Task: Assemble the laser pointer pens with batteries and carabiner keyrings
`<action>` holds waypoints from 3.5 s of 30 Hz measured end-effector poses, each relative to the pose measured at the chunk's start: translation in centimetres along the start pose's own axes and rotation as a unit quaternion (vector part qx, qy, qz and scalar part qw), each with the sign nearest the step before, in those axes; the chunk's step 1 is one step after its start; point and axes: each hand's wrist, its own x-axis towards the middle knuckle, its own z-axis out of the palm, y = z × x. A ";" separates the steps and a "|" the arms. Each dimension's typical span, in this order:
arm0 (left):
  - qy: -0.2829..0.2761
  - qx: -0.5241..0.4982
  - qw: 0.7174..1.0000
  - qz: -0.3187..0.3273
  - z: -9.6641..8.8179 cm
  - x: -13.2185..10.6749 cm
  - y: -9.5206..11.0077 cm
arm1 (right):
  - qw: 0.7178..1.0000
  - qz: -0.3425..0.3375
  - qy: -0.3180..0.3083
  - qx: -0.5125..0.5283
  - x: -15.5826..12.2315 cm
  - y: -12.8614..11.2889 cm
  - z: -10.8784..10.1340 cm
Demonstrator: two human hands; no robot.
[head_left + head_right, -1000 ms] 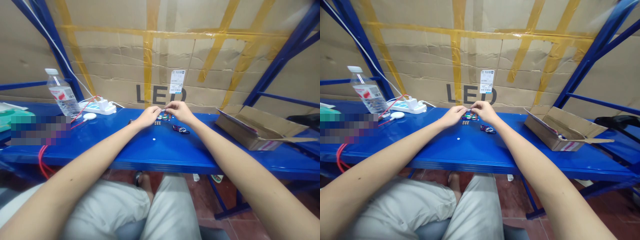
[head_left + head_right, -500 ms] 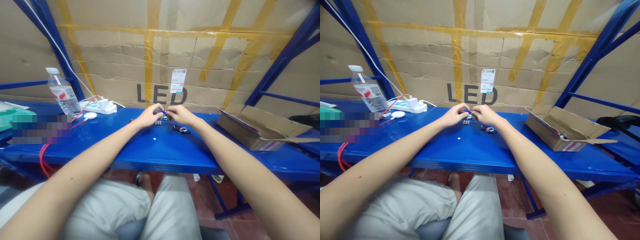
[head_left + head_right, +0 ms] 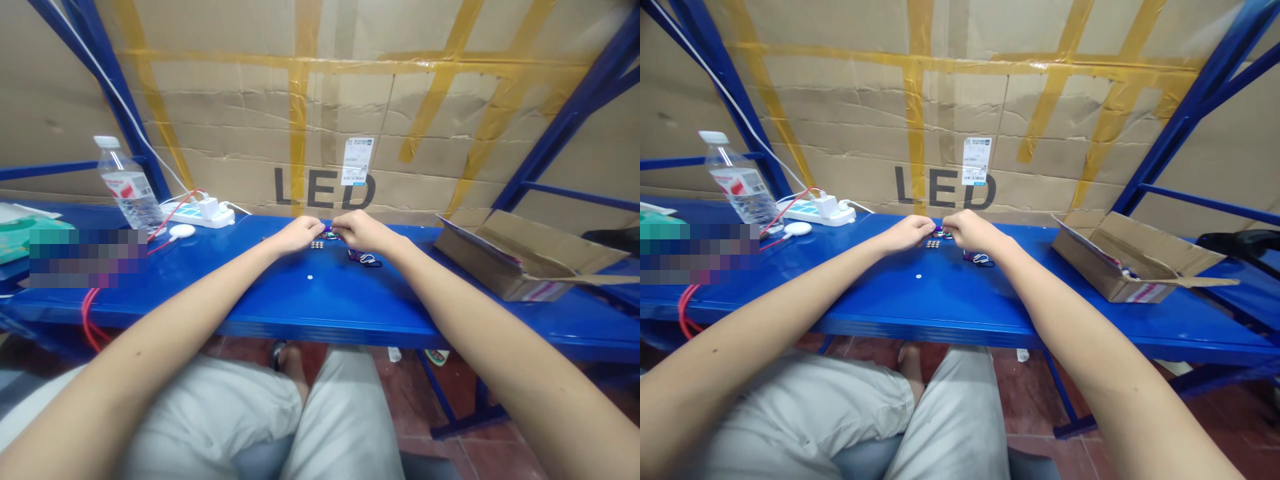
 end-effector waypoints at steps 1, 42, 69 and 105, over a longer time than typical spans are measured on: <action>-0.001 -0.004 1.000 0.002 0.0 0.0 0.0 | 1.000 -0.004 0.001 -0.004 0.0 0.1 0.0; -0.022 -0.054 0.998 -0.038 0.1 -0.1 0.5 | 0.997 0.049 -0.010 0.064 0.2 0.0 1.0; 0.055 0.267 0.936 0.222 0.5 -0.6 0.2 | 0.868 0.193 -0.063 0.454 -0.3 0.6 1.6; 0.164 0.233 0.958 0.031 -6.1 0.0 -4.7 | 0.963 0.218 -0.153 0.036 -0.2 3.1 -0.4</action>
